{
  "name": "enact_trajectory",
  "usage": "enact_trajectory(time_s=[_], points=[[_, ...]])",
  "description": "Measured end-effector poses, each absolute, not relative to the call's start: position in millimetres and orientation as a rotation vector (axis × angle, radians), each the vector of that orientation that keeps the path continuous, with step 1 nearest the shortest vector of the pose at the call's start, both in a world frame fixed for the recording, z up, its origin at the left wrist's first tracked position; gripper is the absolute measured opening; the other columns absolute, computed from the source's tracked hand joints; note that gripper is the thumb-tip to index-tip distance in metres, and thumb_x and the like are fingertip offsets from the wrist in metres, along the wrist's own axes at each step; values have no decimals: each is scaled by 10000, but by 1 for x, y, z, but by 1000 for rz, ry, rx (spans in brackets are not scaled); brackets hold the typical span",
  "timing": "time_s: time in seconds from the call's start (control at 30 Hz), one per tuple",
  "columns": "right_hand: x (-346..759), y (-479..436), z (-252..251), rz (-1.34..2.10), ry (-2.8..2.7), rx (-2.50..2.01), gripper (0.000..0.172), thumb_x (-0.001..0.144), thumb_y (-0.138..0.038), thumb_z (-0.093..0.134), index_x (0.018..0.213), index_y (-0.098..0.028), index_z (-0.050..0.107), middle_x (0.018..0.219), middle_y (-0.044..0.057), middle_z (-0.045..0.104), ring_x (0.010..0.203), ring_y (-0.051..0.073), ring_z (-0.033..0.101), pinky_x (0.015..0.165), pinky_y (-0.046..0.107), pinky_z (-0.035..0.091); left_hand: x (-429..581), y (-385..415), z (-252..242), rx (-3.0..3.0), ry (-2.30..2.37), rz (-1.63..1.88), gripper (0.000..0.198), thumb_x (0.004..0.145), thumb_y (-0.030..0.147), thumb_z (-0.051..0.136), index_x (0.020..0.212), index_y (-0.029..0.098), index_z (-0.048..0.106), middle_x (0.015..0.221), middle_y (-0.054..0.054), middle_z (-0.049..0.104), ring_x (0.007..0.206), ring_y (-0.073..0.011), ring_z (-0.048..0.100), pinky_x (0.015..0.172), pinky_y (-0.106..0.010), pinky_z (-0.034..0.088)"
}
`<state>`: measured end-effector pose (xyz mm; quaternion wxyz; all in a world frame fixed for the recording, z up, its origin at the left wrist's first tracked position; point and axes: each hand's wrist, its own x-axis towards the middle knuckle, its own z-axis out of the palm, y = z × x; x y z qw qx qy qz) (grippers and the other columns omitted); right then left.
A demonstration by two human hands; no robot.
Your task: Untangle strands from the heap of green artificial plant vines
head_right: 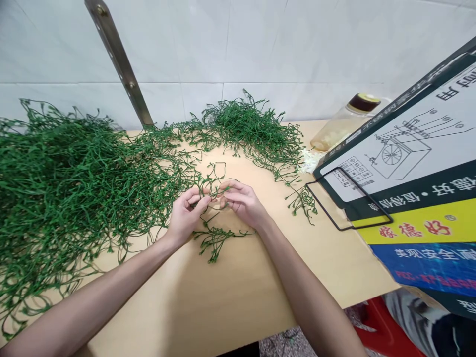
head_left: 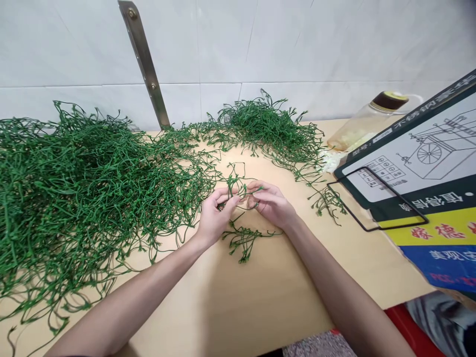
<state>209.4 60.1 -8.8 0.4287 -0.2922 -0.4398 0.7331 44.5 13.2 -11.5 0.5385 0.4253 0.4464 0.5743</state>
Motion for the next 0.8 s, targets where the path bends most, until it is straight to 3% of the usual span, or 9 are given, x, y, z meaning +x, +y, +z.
enact_trajectory(time_s=[0.17,0.3,0.47,0.53,0.8], points=[[208,59,-10,1823,-1167,-756,255,643,-290,845,794,-185,669,582,-33,649,488,102,590,540,251,521,42,14,-17,1116,1120,1374,186,761,312,729,867,160,712,819,-50,729,817,-166,685,808,-293,520],[205,58,-10,1820,-1152,-761,272,622,-268,868,793,-184,673,559,-53,625,458,83,566,503,229,505,42,15,-18,1198,1170,1419,126,767,291,721,764,166,698,800,-31,689,765,-137,635,742,-256,504],[202,56,-12,1801,-1192,-810,318,599,-222,885,854,-174,700,718,-9,710,496,78,588,487,225,485,43,14,-13,1124,1059,1384,204,792,344,710,843,167,622,686,9,642,659,-107,595,658,-229,477],[201,55,-13,1771,-1206,-817,314,577,-211,898,819,-174,702,694,-10,705,533,93,605,497,227,485,43,13,-13,1107,1021,1365,220,815,357,691,871,171,588,669,18,635,646,-104,599,659,-229,475],[203,56,-16,1760,-1188,-752,251,603,-249,892,782,-176,731,783,20,740,747,152,700,778,314,578,45,14,-16,1100,981,1365,275,827,390,683,885,192,501,734,24,637,672,-97,617,742,-249,486]])
